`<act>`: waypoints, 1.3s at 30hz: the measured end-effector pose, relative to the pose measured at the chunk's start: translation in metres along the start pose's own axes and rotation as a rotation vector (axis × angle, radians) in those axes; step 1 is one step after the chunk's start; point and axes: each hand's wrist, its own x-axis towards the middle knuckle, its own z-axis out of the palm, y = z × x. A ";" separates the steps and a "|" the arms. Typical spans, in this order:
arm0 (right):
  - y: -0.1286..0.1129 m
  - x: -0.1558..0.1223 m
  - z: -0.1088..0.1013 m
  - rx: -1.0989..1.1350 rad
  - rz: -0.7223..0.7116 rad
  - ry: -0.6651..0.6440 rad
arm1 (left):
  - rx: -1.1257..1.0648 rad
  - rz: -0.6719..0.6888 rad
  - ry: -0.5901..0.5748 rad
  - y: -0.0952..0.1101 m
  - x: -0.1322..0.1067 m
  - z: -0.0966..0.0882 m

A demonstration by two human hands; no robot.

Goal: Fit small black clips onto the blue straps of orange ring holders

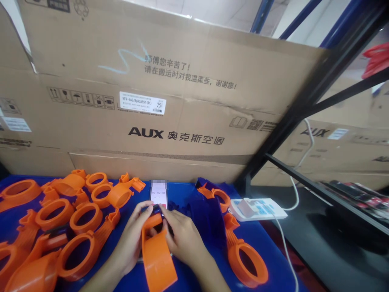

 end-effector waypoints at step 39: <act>0.002 -0.006 0.017 -0.049 -0.008 0.180 | 0.055 -0.013 -0.108 -0.001 -0.003 -0.004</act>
